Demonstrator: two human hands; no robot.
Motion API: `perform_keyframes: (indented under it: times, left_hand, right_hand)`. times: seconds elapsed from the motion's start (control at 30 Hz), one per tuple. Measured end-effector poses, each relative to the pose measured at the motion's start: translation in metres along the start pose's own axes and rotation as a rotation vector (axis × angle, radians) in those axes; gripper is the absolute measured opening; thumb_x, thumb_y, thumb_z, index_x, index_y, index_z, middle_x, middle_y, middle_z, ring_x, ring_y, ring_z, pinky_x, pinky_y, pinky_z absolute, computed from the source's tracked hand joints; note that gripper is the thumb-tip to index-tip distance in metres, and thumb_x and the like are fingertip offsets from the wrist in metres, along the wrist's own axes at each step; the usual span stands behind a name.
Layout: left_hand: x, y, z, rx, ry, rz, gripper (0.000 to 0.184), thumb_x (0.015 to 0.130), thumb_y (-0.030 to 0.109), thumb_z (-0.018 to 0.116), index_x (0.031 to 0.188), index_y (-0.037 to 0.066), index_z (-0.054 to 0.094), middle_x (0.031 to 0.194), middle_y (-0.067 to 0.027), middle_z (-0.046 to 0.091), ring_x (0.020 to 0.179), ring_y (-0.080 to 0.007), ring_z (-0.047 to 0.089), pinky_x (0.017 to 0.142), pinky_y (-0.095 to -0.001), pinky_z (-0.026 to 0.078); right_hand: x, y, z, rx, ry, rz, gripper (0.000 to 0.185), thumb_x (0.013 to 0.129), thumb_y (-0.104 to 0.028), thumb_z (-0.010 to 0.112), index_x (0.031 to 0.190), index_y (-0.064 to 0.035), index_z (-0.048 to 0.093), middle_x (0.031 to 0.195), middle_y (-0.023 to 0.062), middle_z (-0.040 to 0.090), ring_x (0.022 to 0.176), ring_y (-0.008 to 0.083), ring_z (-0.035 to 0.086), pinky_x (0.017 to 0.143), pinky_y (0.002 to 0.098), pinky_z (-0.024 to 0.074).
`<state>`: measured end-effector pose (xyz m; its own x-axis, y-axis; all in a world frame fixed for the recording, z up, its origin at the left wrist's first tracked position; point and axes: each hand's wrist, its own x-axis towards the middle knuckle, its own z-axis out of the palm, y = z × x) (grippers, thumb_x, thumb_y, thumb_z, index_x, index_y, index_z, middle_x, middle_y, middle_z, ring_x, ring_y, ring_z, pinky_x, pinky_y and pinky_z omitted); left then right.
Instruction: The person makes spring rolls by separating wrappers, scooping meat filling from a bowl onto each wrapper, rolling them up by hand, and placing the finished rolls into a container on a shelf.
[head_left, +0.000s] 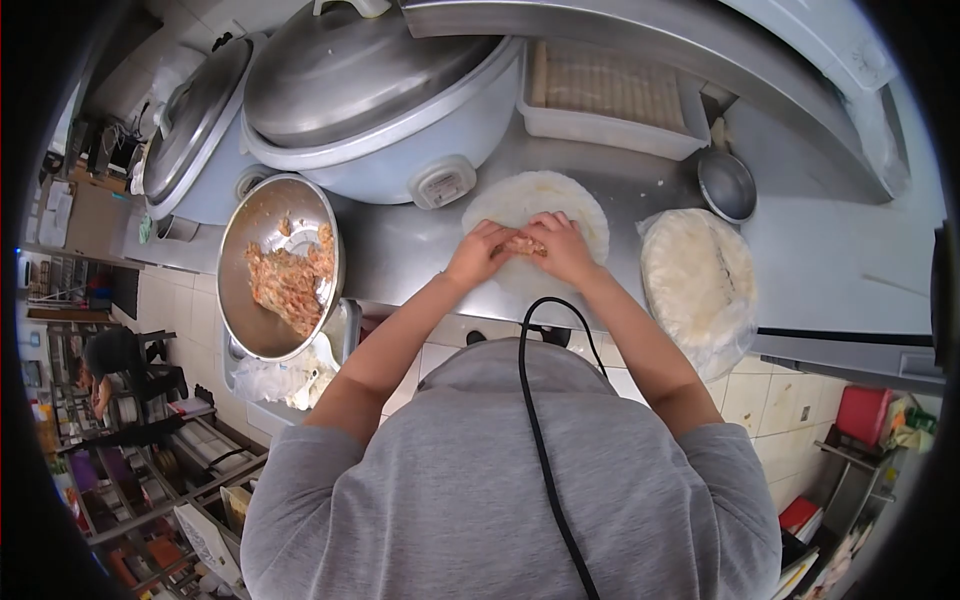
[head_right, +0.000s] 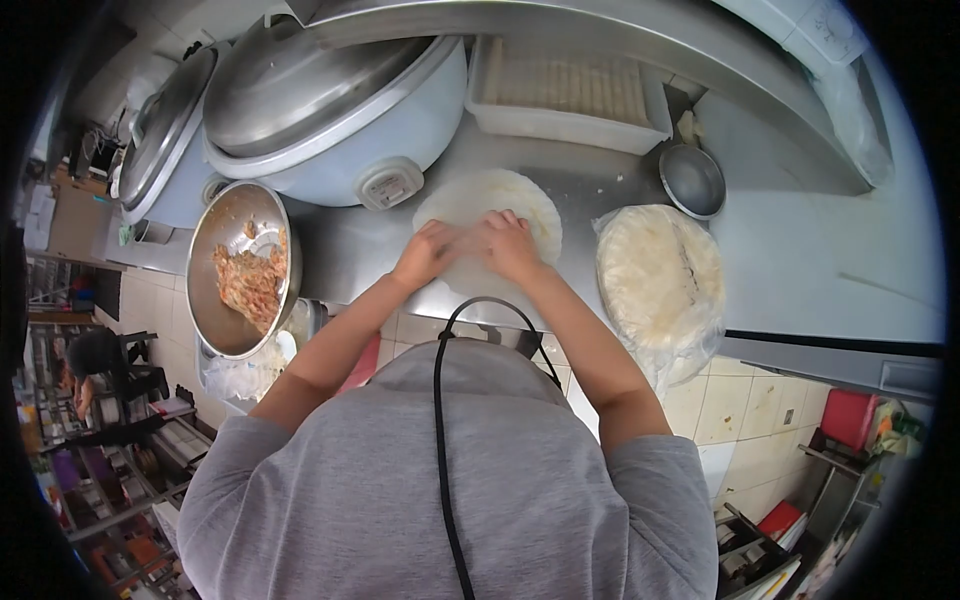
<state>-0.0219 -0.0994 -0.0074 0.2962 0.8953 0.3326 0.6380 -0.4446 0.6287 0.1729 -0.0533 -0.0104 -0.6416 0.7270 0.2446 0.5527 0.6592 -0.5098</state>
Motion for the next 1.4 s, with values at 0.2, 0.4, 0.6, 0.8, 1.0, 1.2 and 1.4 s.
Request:
perform_keyframes:
  times: [0.2,0.4,0.6,0.8,1.0,1.2,1.4]
  left_hand:
    - [0.0,-0.003,0.004,-0.026,0.055,-0.095,0.032,0.063,0.004,0.072,0.094,0.003,0.063,0.09,-0.0105,0.062,0.088,-0.0289,0.056,0.075,-0.0362,0.048]
    - [0.001,0.0,-0.013,-0.075,0.099,-0.027,0.03,0.063,0.005,0.074,0.091,0.004,0.065,0.091,-0.01,0.063,0.087,-0.0287,0.057,0.073,-0.0352,0.048]
    - [0.005,0.006,-0.008,-0.075,0.152,0.046,0.014,0.065,0.005,0.072,0.078,0.004,0.067,0.084,-0.0067,0.065,0.083,-0.0251,0.059,0.074,-0.0346,0.049]
    - [0.001,-0.005,-0.012,0.02,0.087,0.021,0.01,0.066,0.003,0.069,0.075,0.003,0.066,0.083,-0.0069,0.065,0.081,-0.0252,0.059,0.074,-0.0351,0.049]
    - [0.001,-0.017,-0.024,-0.125,0.006,-0.028,0.016,0.066,0.005,0.07,0.082,0.003,0.066,0.086,-0.0085,0.063,0.085,-0.0264,0.058,0.075,-0.0348,0.049]
    - [-0.001,-0.006,-0.02,-0.112,-0.021,-0.15,0.055,0.065,0.005,0.073,0.117,0.007,0.055,0.096,-0.0109,0.061,0.089,-0.0286,0.057,0.077,-0.0358,0.048]
    - [-0.006,-0.007,-0.023,-0.128,-0.009,-0.167,0.054,0.067,0.002,0.071,0.119,0.007,0.054,0.092,-0.0119,0.06,0.087,-0.0274,0.057,0.075,-0.0351,0.049]
  right_hand:
    - [0.007,0.005,0.014,-0.072,-0.064,0.016,0.033,0.068,-0.022,0.071,0.101,-0.0161,0.066,0.098,-0.001,0.06,0.098,0.0196,0.049,0.085,0.0366,0.0334]
    - [0.003,-0.003,-0.003,-0.002,0.149,-0.005,0.021,0.066,-0.017,0.067,0.087,-0.0139,0.068,0.092,-0.0019,0.061,0.101,0.0193,0.048,0.085,0.0372,0.034]
    - [0.008,0.0,0.004,-0.051,0.139,-0.194,0.015,0.068,-0.018,0.064,0.082,-0.0142,0.066,0.087,-0.0025,0.06,0.1,0.0184,0.048,0.085,0.0377,0.0345]
    - [0.02,-0.006,0.01,-0.237,0.057,-0.249,0.005,0.067,-0.015,0.061,0.072,-0.014,0.062,0.082,-0.0018,0.058,0.096,0.018,0.048,0.085,0.0373,0.0342]
    - [0.024,-0.01,-0.005,-0.1,-0.05,-0.081,0.015,0.071,-0.022,0.066,0.083,-0.0124,0.067,0.088,-0.0043,0.058,0.098,0.0174,0.049,0.085,0.0369,0.0322]
    - [0.025,-0.005,0.012,-0.042,-0.053,-0.099,0.02,0.068,-0.023,0.069,0.087,-0.0135,0.068,0.094,-0.0033,0.058,0.099,0.0178,0.048,0.086,0.0371,0.0316]
    - [0.025,-0.01,0.005,-0.127,-0.035,-0.083,0.023,0.069,-0.024,0.069,0.089,-0.0138,0.068,0.092,-0.0029,0.058,0.099,0.0171,0.048,0.085,0.037,0.0323]
